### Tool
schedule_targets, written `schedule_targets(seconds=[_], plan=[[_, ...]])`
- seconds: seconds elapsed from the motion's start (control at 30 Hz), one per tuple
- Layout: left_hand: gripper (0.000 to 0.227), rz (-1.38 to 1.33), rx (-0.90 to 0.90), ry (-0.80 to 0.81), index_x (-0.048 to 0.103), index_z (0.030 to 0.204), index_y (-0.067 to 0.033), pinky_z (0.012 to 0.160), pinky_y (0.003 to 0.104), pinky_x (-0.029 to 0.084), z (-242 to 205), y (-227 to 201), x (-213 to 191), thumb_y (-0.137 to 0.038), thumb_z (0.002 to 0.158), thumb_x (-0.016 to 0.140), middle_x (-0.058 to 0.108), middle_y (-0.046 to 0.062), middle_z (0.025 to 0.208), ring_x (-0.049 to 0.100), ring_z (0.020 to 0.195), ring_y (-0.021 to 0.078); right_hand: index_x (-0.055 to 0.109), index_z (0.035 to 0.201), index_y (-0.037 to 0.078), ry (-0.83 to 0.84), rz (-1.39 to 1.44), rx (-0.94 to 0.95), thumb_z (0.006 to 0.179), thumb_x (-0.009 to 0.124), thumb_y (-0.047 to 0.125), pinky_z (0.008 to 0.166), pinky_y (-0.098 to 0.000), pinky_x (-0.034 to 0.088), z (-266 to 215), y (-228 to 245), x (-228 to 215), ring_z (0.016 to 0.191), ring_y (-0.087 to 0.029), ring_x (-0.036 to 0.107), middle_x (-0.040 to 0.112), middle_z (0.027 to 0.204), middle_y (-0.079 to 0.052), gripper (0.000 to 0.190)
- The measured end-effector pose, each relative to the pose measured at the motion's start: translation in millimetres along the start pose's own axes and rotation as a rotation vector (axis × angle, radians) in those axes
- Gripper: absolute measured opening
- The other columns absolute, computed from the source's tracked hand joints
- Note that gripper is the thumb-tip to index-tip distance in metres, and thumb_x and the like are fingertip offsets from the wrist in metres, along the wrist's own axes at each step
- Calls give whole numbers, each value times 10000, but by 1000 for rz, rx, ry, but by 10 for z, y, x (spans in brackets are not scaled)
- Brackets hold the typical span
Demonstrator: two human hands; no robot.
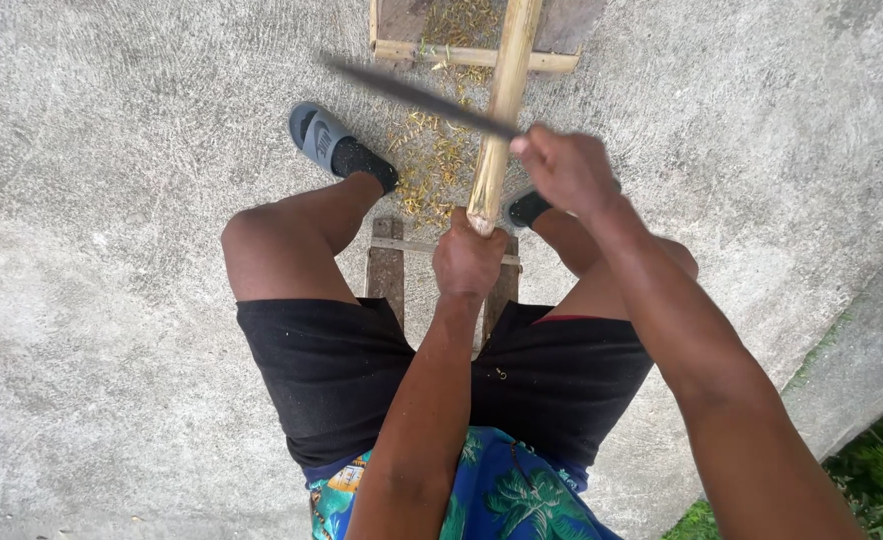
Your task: Scraping the outer layer of a bamboo pole using a machete to prepare it for manufacturing.
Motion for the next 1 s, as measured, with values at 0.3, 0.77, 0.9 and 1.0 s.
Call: schedule_targets(seconds=[0.3, 0.77, 0.9, 1.0], plan=[[418, -27, 8, -66, 579, 1080, -15, 839, 482, 574, -2, -61, -86, -295, 813, 736, 744, 214, 852, 750, 843, 378, 563, 872, 105, -399, 29, -14, 1183, 420, 535, 452, -355, 426, 508, -329, -757, 479, -153, 539, 530, 577, -20, 549], [375, -36, -6, -27, 585, 1081, -32, 873, 462, 561, -21, -107, -106, -257, 820, 732, 756, 184, 879, 752, 889, 338, 560, 832, 139, -183, -21, -95, 1121, 411, 474, 326, -318, 377, -201, 15, 13, 359, -137, 455, 487, 501, 6, 466], [379, -3, -10, -13, 576, 1092, -22, 872, 469, 564, 18, -57, -51, -261, 839, 725, 743, 198, 879, 753, 880, 347, 551, 800, 148, -148, -63, -197, 1107, 424, 482, 359, -331, 359, -481, 330, 125, 369, -129, 441, 465, 491, 25, 471], [523, -30, 39, -64, 509, 1188, 22, 872, 473, 553, 40, -102, -96, -274, 827, 745, 752, 207, 877, 731, 924, 365, 547, 794, 153, -57, -61, -190, 1094, 426, 490, 366, -334, 355, -334, 343, 70, 382, -126, 432, 458, 502, 44, 468]])
Point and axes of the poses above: each hand's wrist, its own z-axis towards the middle knuckle, its own x-axis out of the palm, y = z × x, the point moved 10 cm from there along z, towards the middle knuckle
